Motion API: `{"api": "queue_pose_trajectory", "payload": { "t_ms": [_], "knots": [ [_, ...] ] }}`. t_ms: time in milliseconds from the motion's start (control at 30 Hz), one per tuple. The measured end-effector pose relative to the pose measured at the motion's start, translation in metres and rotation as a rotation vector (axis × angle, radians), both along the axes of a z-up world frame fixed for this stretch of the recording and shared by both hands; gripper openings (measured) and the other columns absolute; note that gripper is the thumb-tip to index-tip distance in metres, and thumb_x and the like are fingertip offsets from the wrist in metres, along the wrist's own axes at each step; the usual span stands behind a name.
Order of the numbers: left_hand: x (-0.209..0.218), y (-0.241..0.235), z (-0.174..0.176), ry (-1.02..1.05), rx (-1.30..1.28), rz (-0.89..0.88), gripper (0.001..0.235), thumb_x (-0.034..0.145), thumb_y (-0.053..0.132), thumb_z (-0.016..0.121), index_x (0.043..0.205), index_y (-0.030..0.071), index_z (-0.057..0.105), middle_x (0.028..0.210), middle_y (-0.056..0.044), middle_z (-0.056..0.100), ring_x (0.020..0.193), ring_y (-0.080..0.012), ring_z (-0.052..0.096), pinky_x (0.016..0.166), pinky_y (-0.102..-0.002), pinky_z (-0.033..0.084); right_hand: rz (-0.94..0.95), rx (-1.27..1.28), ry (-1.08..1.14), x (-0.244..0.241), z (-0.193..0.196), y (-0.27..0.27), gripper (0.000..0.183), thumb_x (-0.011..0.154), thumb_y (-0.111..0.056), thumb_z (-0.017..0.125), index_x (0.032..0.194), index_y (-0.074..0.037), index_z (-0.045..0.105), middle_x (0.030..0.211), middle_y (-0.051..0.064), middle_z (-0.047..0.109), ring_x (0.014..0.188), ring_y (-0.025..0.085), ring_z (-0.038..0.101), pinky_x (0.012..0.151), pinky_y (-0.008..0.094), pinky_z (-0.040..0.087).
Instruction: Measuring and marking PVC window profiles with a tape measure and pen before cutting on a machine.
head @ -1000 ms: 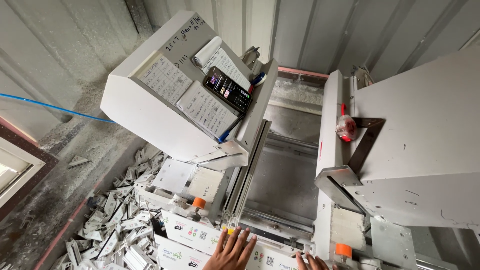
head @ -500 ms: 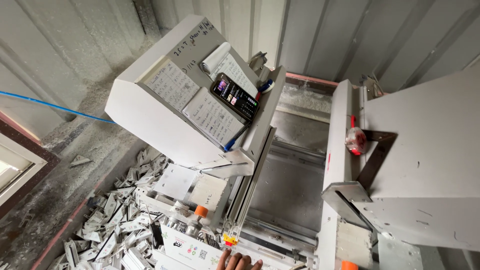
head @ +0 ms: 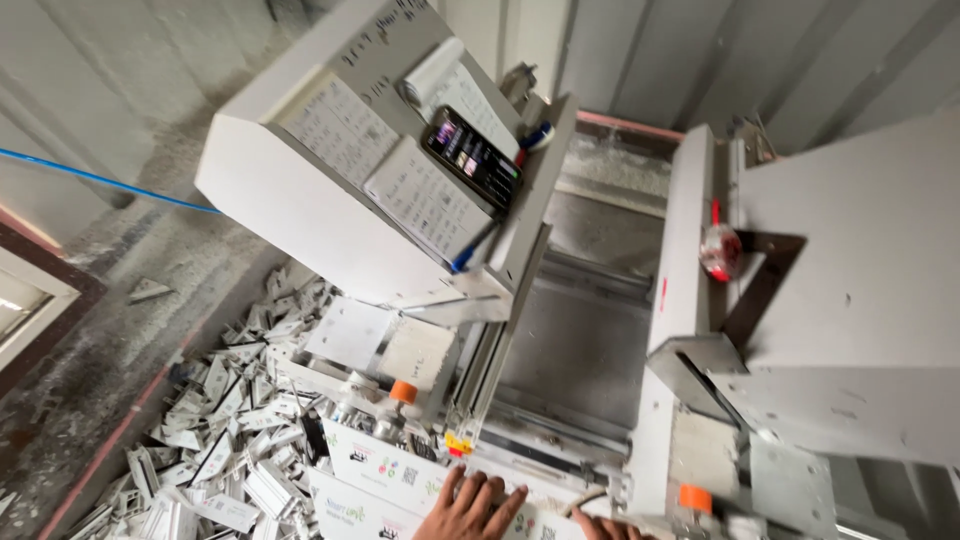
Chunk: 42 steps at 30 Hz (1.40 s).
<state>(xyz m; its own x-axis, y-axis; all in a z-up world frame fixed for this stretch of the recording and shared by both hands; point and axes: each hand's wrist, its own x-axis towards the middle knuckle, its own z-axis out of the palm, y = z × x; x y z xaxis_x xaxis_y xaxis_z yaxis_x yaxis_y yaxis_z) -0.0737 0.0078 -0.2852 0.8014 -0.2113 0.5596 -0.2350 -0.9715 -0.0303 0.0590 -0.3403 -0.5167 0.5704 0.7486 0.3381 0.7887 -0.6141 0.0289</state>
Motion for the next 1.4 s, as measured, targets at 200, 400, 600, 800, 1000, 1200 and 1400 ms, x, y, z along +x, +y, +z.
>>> {"api": "queue_pose_trajectory", "payload": {
  "t_ms": [200,400,600,800,1000,1200,1400],
  "knots": [
    [-0.008,0.003,0.036,0.395,-0.089,-0.155,0.057,0.104,0.027,0.043,0.158,0.009,0.038,0.132,-0.021,0.054,0.125,-0.0398,0.05,0.11,-0.066,0.027,-0.126,-0.272,0.398,-0.025,0.248,0.075,0.059,0.09,-0.052,0.07,0.14,-0.02,0.062,0.136,0.012,0.059,0.128,0.037,0.052,0.103,0.065,0.035],
    [-0.015,0.008,0.085,0.521,-0.112,-0.167,0.087,0.088,0.04,0.064,0.16,0.004,0.03,0.14,-0.024,0.047,0.132,-0.0424,0.042,0.114,-0.065,0.02,0.015,0.069,0.529,0.046,0.495,0.249,0.034,0.099,-0.018,0.059,0.131,-0.008,0.061,0.118,0.013,0.064,0.1,0.029,0.065,0.084,0.041,0.052],
    [-0.023,0.015,0.132,0.692,-0.238,-0.231,0.142,0.056,0.077,0.082,0.157,-0.004,0.024,0.144,-0.028,0.041,0.136,-0.0457,0.035,0.117,-0.065,0.011,0.312,0.272,0.271,0.185,0.48,0.376,0.024,0.09,-0.002,0.068,0.113,-0.008,0.075,0.111,0.01,0.076,0.1,0.029,0.071,0.087,0.042,0.057],
    [-0.022,0.018,0.112,0.64,-0.28,-0.228,0.149,0.052,0.084,0.083,0.157,-0.003,0.024,0.144,-0.028,0.041,0.137,-0.0481,0.033,0.117,-0.065,0.01,0.142,-0.105,0.434,0.217,0.505,0.408,0.029,0.082,-0.006,0.08,0.11,-0.012,0.074,0.111,0.01,0.074,0.106,0.029,0.071,0.089,0.042,0.056],
    [-0.017,0.013,0.066,0.574,-0.163,-0.178,0.107,0.078,0.048,0.071,0.161,0.0,0.024,0.145,-0.026,0.043,0.137,-0.0447,0.036,0.118,-0.063,0.013,0.389,-0.073,0.188,0.228,0.486,0.4,0.034,0.073,0.0,0.079,0.105,-0.01,0.071,0.104,0.01,0.069,0.106,0.032,0.064,0.085,0.042,0.053],
    [-0.012,0.011,0.045,0.524,-0.219,-0.202,0.074,0.098,0.022,0.051,0.161,-0.002,0.022,0.148,-0.032,0.039,0.14,-0.0461,0.033,0.117,-0.067,0.011,0.25,0.575,0.28,0.109,0.525,0.318,0.014,0.102,-0.013,0.067,0.114,-0.006,0.067,0.094,0.008,0.069,0.085,0.021,0.067,0.072,0.035,0.055],
    [-0.028,0.027,0.145,0.371,-0.81,-0.114,0.09,0.087,0.021,0.063,0.158,-0.01,0.018,0.157,-0.036,0.029,0.151,-0.044,0.024,0.119,-0.059,0.016,-0.097,0.352,0.804,-0.037,0.46,0.181,0.032,0.09,-0.015,0.068,0.12,-0.012,0.077,0.095,0.005,0.076,0.08,0.015,0.076,0.069,0.031,0.061]
  ]
}}
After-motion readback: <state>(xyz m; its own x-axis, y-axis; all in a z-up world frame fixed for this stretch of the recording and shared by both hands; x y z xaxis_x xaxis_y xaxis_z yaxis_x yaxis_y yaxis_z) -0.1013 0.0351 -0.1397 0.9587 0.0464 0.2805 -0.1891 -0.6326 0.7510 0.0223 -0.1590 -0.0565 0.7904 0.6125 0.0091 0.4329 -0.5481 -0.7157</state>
